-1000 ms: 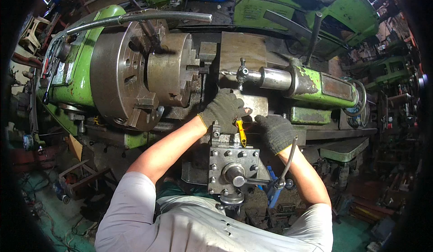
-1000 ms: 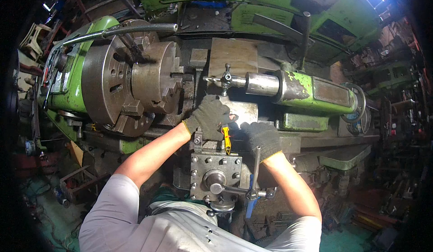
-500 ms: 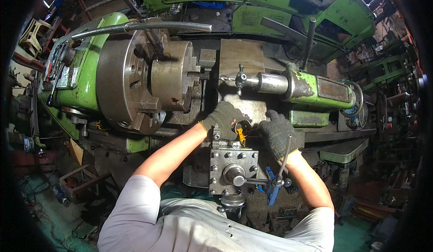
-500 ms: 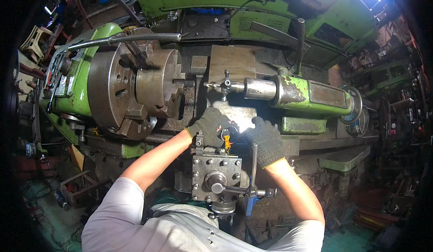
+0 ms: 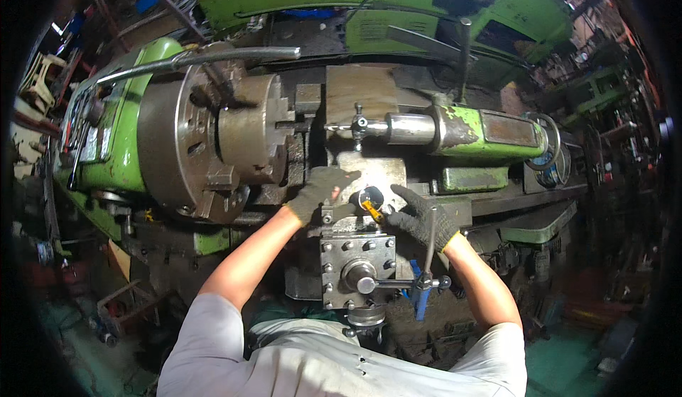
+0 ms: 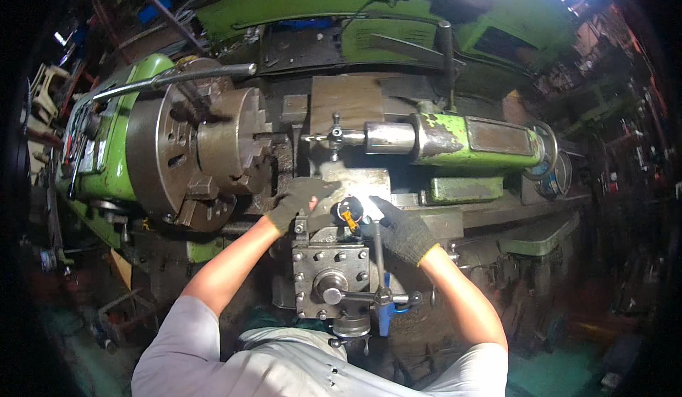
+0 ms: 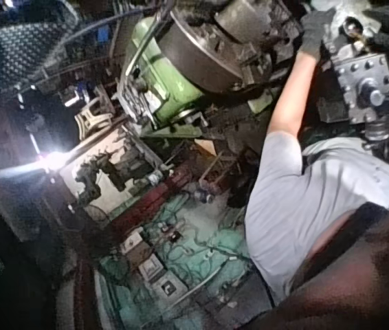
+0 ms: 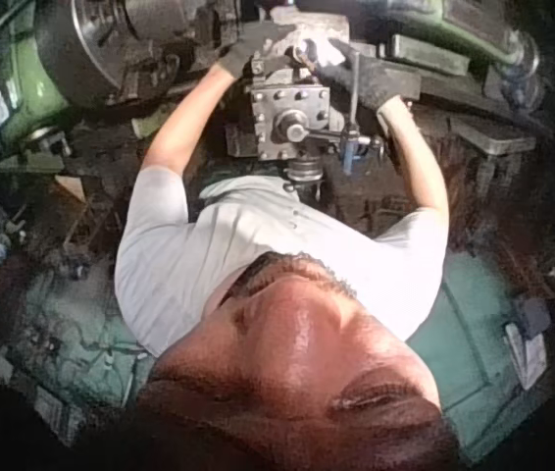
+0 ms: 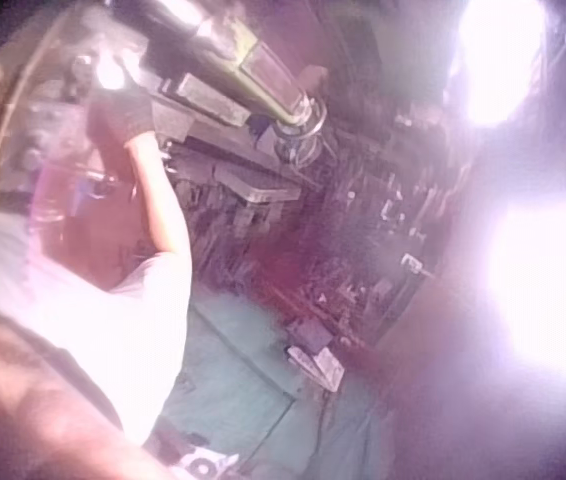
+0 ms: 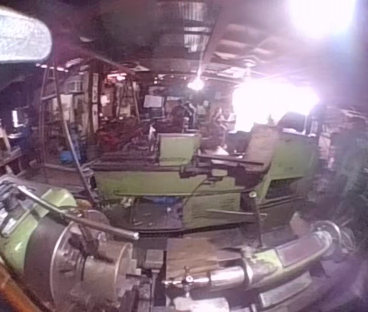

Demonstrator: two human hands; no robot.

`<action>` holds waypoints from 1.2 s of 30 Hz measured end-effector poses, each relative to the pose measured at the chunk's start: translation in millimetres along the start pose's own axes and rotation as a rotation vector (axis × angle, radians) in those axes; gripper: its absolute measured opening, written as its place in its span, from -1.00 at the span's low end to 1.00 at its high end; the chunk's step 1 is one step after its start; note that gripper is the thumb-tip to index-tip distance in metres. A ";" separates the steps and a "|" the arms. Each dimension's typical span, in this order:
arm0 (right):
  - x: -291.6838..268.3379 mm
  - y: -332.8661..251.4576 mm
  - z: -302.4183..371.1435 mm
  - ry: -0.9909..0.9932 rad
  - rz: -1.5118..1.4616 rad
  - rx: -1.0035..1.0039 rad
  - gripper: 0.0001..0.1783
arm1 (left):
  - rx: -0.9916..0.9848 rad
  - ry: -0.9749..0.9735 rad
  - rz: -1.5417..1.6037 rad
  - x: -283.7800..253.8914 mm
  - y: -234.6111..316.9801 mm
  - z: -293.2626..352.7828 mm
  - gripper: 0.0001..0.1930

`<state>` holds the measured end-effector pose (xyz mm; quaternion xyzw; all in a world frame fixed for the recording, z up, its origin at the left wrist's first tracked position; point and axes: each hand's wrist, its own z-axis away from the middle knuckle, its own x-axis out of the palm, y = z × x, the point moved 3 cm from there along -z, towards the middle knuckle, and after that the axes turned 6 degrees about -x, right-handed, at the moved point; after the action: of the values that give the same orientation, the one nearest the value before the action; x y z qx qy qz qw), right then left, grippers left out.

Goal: The person operates a green industrial lathe in a workshop. They use a chuck key to tighten the chuck jaws, adjust the tailstock, and manipulate the tool post and handwheels to position the cutting tool against the rotating workpiece.

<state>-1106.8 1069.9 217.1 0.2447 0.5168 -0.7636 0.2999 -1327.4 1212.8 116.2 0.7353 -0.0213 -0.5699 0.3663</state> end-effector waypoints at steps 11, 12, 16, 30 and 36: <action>-276.1 182.5 -5.0 1.433 0.742 0.411 -0.20 | -0.130 0.132 0.076 -38.8 1.0 28.9 -0.56; -299.7 214.4 -3.0 1.325 0.651 0.564 -0.16 | -0.134 0.130 0.040 -36.4 -3.9 28.0 -0.49; -354.4 276.3 -9.8 0.805 0.396 0.744 -0.08 | -0.145 0.182 -0.048 -41.1 -3.4 28.5 -0.49; -384.0 349.6 -7.8 1.068 0.718 0.594 -0.21 | -0.006 0.070 -0.100 -36.4 -1.6 0.5 -0.27; -253.0 147.2 -18.4 1.371 0.490 -0.472 -0.52 | 0.110 -0.020 -0.098 2.5 -13.3 -3.4 -0.03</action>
<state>-823.8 1096.9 289.1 0.7008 0.6677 -0.2222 0.1172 -1328.8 1223.2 106.9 0.7486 -0.0203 -0.5926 0.2967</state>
